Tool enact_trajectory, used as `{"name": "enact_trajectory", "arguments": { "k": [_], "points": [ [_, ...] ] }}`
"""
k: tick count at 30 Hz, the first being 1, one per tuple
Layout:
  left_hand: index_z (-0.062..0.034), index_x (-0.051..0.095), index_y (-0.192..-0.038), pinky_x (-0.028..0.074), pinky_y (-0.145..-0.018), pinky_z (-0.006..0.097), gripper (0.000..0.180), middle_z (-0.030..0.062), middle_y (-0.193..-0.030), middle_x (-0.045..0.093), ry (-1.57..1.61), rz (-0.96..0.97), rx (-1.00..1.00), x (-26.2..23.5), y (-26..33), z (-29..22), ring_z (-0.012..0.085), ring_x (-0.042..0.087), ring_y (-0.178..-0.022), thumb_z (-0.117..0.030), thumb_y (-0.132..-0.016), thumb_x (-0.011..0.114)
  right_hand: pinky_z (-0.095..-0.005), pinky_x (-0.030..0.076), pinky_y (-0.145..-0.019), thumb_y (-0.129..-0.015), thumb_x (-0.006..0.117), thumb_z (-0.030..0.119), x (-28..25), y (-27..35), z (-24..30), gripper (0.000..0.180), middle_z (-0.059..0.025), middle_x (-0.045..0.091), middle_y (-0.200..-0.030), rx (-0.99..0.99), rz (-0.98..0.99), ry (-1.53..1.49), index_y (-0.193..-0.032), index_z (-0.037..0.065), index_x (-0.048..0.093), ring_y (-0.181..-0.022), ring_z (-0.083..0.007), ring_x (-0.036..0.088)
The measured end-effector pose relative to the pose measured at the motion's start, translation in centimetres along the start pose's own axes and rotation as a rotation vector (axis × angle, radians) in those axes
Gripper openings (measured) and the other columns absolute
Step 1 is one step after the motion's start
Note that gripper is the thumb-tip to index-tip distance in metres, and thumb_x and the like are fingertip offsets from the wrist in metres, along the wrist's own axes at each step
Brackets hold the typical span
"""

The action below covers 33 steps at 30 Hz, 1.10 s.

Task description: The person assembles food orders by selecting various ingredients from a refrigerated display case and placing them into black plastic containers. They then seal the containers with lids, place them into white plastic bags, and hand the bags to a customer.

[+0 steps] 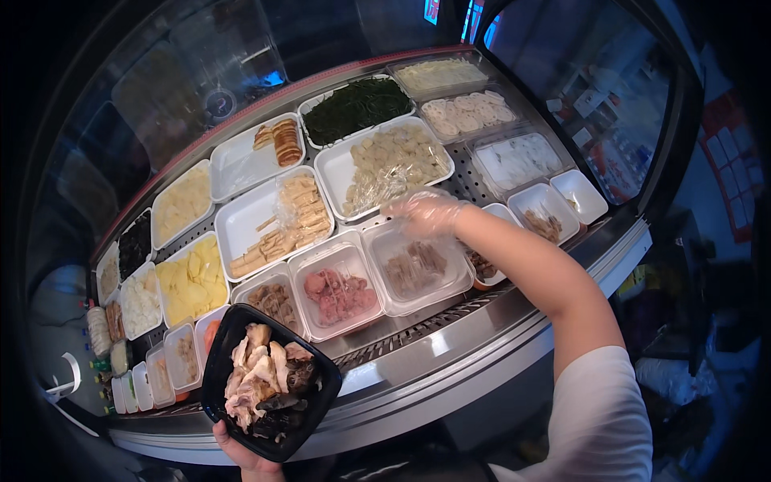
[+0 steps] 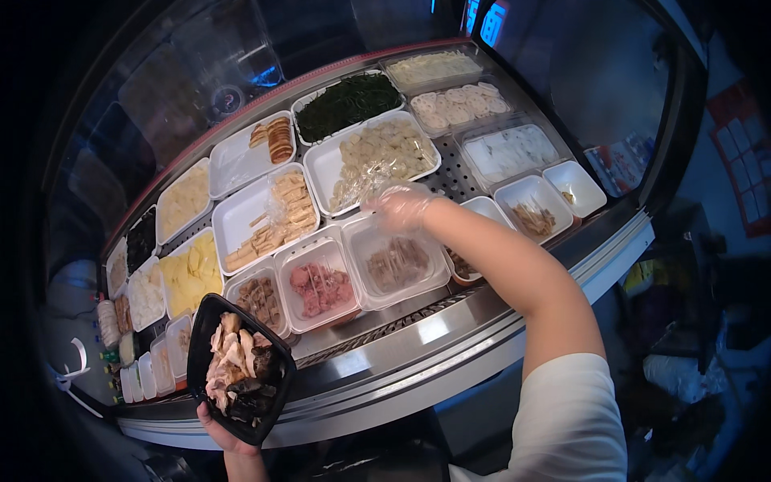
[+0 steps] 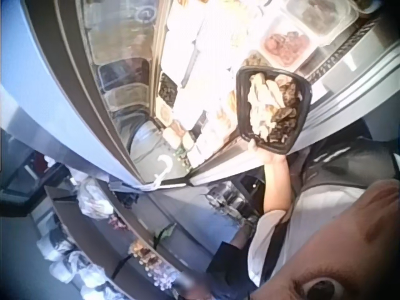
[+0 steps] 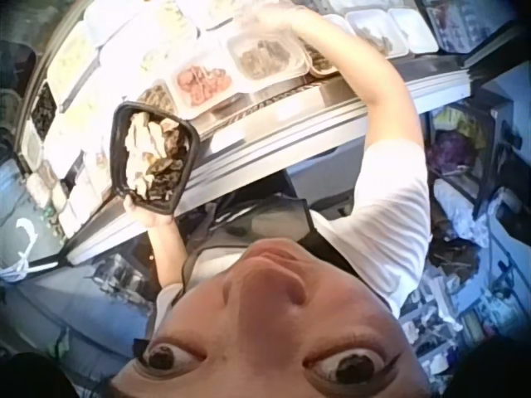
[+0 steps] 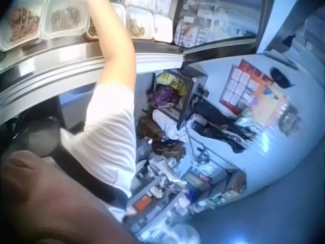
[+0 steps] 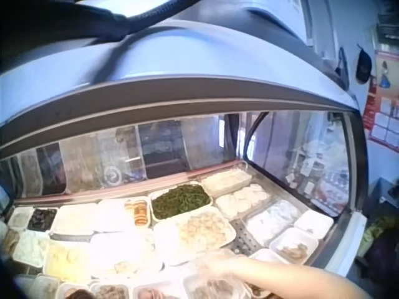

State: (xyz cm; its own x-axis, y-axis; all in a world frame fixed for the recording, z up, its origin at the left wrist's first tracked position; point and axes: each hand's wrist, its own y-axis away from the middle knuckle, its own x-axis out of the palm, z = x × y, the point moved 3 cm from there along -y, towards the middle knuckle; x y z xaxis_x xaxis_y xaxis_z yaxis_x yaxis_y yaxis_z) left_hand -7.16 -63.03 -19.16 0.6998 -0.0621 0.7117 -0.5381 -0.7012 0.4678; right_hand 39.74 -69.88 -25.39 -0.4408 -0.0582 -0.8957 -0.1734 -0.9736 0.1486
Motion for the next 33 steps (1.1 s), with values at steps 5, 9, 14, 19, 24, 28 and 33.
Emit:
{"name": "enact_trajectory", "arguments": {
  "k": [5,9,14,19,24,28,33],
  "points": [
    [-0.0083,0.032,-0.143,0.033,-0.106,0.055,0.074,0.0194,-0.145,0.035,0.004,0.021,0.017,-0.3,0.8,-0.3,0.0385,0.037,-0.130,-0.045,-0.082,0.053,-0.0334,0.051,-0.077,-0.080,0.062,0.018,-4.1,4.8,-3.3,0.024,-0.0123,0.069,-0.094,0.304,-0.056,-0.096,-0.101,0.010,0.068,-0.087,-0.0211,0.066],
    [-0.0080,0.030,-0.143,0.032,-0.106,0.054,0.076,0.0189,-0.145,0.034,0.012,0.070,-0.017,-0.2,0.4,-0.1,0.0381,0.036,-0.131,-0.045,-0.082,0.054,-0.0369,0.051,-0.074,-0.075,0.066,0.025,-3.5,10.2,-5.8,0.029,-0.0125,0.068,-0.092,0.412,0.414,-0.031,-0.100,0.010,0.068,-0.080,-0.0264,0.064],
    [-0.0043,0.037,-0.138,0.034,-0.106,0.050,0.072,0.0183,-0.139,0.042,0.038,0.023,0.029,-0.5,0.3,0.5,0.0365,0.043,-0.126,-0.041,-0.078,0.054,-0.0374,0.049,-0.088,-0.060,0.076,0.031,1.1,12.0,-3.8,0.066,-0.0187,0.061,-0.108,0.243,0.362,0.103,-0.121,0.013,0.057,-0.103,-0.0317,0.060],
    [-0.0031,0.038,-0.138,0.035,-0.106,0.050,0.072,0.0185,-0.138,0.044,0.048,0.032,0.027,-0.1,0.8,0.7,0.0364,0.043,-0.125,-0.040,-0.078,0.055,-0.0397,0.048,-0.090,-0.055,0.079,0.029,3.7,11.3,-5.5,0.080,-0.0228,0.058,-0.107,0.254,0.397,0.141,-0.128,0.014,0.049,-0.108,-0.0381,0.055],
    [-0.0038,0.039,-0.137,0.036,-0.105,0.050,0.067,0.0179,-0.138,0.044,0.045,0.082,0.020,0.8,0.8,0.8,0.0361,0.044,-0.125,-0.039,-0.081,0.053,-0.0394,0.049,-0.086,-0.057,0.077,0.026,6.8,10.2,-7.9,0.063,-0.0172,0.065,-0.103,0.167,0.647,0.060,-0.116,0.009,0.059,-0.100,-0.0319,0.061],
    [-0.0044,0.041,-0.136,0.036,-0.105,0.049,0.064,0.0171,-0.137,0.045,0.040,0.067,0.021,1.3,0.8,0.8,0.0353,0.044,-0.125,-0.038,-0.083,0.051,-0.0385,0.050,-0.081,-0.062,0.074,0.021,5.9,10.1,-7.1,0.046,-0.0146,0.067,-0.098,0.242,0.690,0.253,-0.106,0.011,0.065,-0.093,-0.0307,0.064],
    [-0.0024,0.041,-0.136,0.036,-0.105,0.046,0.066,0.0171,-0.137,0.046,0.004,0.021,-0.009,2.8,0.3,0.9,0.0336,0.045,-0.124,-0.038,-0.081,0.050,-0.0378,0.050,-0.080,-0.066,0.073,0.022,3.1,10.0,-6.5,0.040,-0.0129,0.068,-0.098,0.294,0.631,0.186,-0.104,0.013,0.066,-0.092,-0.0292,0.064]
  ]
}}
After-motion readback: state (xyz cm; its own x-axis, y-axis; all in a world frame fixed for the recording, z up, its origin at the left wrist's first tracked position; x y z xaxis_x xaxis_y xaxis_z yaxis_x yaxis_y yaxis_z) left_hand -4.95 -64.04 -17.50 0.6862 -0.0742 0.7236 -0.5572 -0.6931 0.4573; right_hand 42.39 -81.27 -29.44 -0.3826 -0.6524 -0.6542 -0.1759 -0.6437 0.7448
